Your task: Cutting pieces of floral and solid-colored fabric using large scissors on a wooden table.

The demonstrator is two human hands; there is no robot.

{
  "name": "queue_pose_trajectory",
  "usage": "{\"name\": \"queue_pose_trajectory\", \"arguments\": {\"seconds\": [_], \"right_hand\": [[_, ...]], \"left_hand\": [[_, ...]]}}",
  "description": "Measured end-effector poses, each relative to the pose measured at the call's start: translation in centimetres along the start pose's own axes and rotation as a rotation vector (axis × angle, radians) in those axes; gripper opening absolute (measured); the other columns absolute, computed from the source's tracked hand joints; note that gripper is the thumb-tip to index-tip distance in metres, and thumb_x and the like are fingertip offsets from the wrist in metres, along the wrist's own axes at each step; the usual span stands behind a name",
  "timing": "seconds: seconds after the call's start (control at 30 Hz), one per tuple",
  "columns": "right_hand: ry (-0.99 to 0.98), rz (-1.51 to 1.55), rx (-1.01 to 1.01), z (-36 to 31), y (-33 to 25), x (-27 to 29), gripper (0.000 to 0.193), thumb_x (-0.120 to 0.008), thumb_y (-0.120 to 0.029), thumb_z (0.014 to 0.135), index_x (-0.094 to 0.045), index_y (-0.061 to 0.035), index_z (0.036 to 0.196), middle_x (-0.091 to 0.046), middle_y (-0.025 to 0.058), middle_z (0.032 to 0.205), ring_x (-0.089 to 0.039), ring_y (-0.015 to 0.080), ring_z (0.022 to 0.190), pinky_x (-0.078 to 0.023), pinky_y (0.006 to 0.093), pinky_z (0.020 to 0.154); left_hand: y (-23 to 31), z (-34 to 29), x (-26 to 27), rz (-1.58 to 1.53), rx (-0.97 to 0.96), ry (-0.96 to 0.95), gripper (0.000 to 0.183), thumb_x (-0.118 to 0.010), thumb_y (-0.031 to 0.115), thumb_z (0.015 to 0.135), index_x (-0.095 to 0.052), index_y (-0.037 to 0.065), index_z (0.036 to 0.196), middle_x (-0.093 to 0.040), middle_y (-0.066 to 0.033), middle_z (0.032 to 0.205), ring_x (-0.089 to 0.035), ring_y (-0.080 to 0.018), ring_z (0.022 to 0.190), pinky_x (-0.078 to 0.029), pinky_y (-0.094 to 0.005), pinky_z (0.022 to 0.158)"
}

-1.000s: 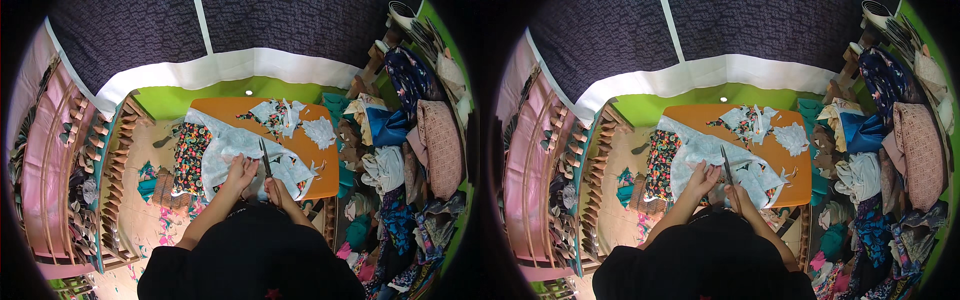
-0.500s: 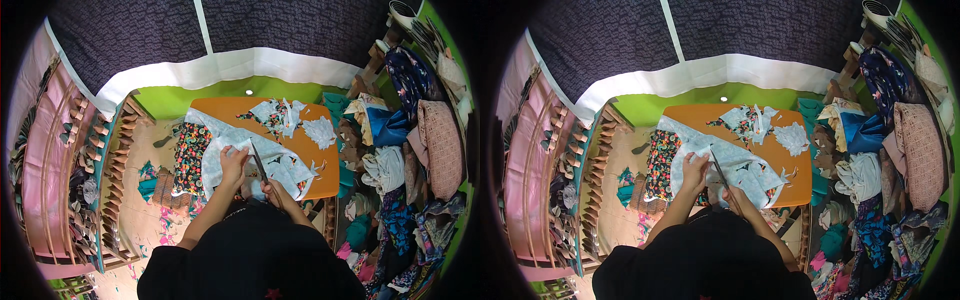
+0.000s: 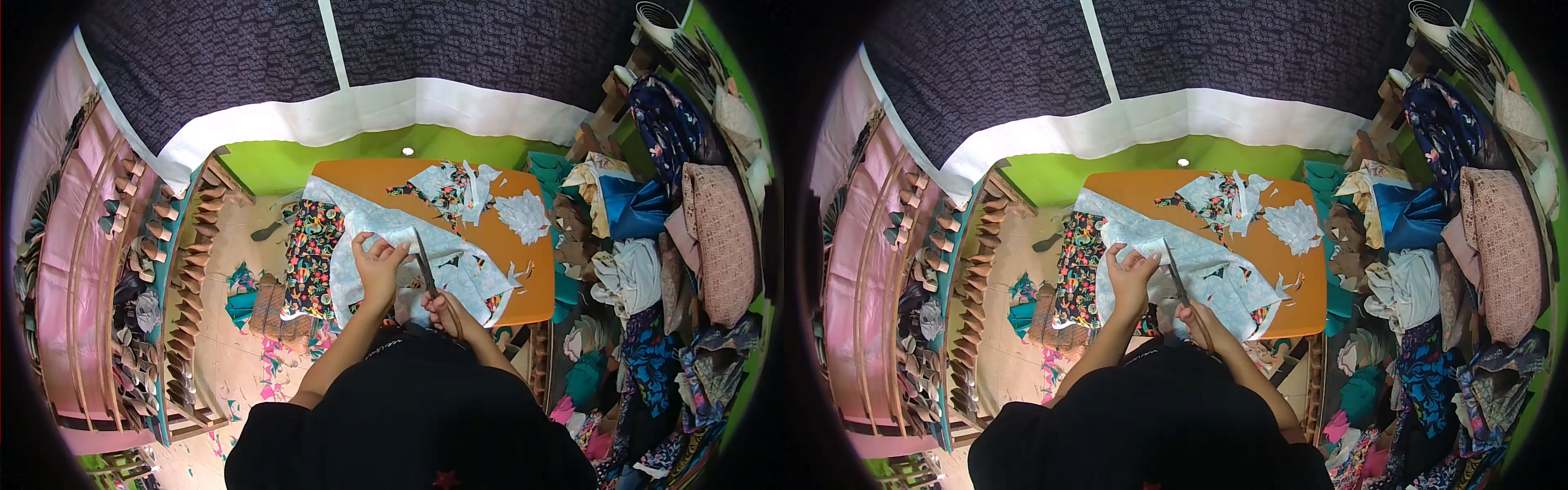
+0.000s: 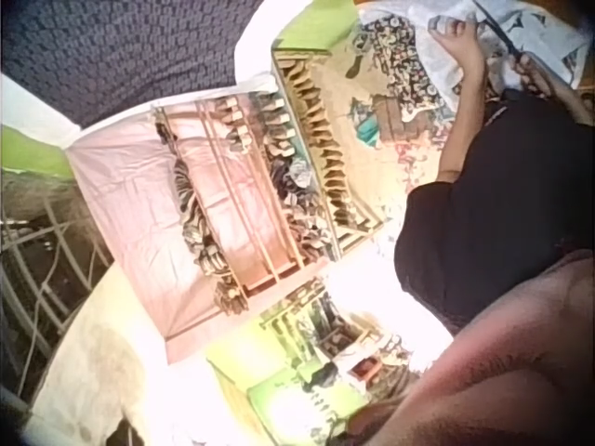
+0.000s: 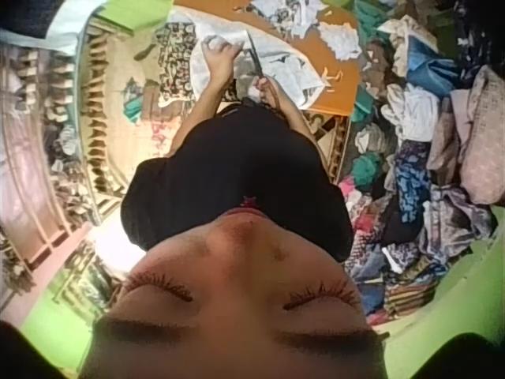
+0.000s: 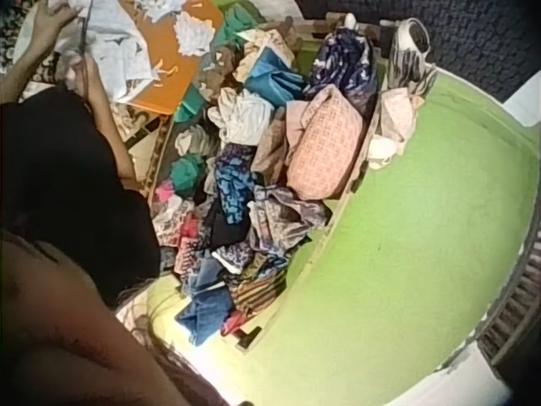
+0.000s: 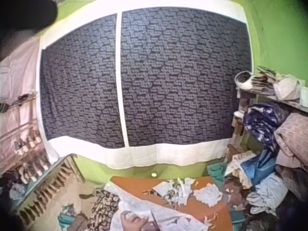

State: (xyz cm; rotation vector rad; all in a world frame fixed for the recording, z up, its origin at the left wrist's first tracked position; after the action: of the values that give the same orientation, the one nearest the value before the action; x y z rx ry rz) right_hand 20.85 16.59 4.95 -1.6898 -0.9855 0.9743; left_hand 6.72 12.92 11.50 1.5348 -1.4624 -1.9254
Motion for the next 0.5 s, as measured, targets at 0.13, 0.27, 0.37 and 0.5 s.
{"name": "queue_pose_trajectory", "arguments": {"seconds": [0.13, 0.27, 0.37, 0.5], "right_hand": [[-0.034, 0.145, -0.065, 0.0, -0.2, -0.4, 0.075, -0.045, -0.076, 0.058, -0.042, -0.0061, 0.085, -0.03, -0.0063, 0.063, -0.027, 0.002, 0.047, -0.025, 0.015, 0.041], [0.018, 0.054, -0.021, 0.0, -0.4, 0.1, 0.074, -0.043, -0.075, 0.061, -0.042, -0.0053, 0.085, -0.031, -0.0058, 0.062, -0.03, 0.0023, 0.047, -0.027, 0.015, 0.04], [0.082, -0.054, 0.044, 0.0, -0.8, 0.7, 0.072, -0.041, -0.074, 0.065, -0.043, -0.005, 0.084, -0.032, -0.0051, 0.06, -0.032, 0.0029, 0.047, -0.028, 0.0156, 0.04], [0.153, -0.229, 0.117, -0.4, -3.1, 0.6, 0.071, -0.036, -0.073, 0.069, -0.044, -0.0043, 0.083, -0.036, -0.0028, 0.056, -0.037, 0.0053, 0.047, -0.03, 0.0187, 0.04]], "left_hand": [[-0.7, -0.2, 0.3, 0.012, 0.02, -0.027, 0.057, -0.062, -0.009, 0.069, -0.024, 0.008, 0.108, -0.049, -0.0116, 0.089, -0.054, -0.0161, 0.076, -0.049, -0.0272, 0.067], [-0.4, -0.4, -0.1, 0.076, 0.012, -0.04, 0.061, -0.063, -0.01, 0.066, -0.024, 0.008, 0.109, -0.046, -0.0118, 0.092, -0.054, -0.0163, 0.077, -0.049, -0.0275, 0.067], [-0.1, -0.3, -0.3, 0.103, 0.008, -0.06, 0.064, -0.064, -0.011, 0.064, -0.024, 0.008, 0.111, -0.043, -0.0103, 0.091, -0.054, -0.0153, 0.074, -0.049, -0.0263, 0.065], [-0.3, -0.1, -0.3, 0.174, 0.007, -0.097, 0.066, -0.063, -0.01, 0.065, -0.022, 0.008, 0.113, -0.038, -0.0116, 0.095, -0.055, -0.0158, 0.07, -0.047, -0.0245, 0.061]]}}
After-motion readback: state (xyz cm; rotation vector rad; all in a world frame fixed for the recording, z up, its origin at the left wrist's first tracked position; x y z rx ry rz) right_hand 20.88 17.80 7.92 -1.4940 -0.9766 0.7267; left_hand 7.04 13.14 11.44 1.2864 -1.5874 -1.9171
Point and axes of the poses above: each hand's wrist, its own z-axis towards the middle knuckle, its own x-axis out of the back of the hand, y = z × x, the point moved 8 cm from there along z, towards the middle knuckle
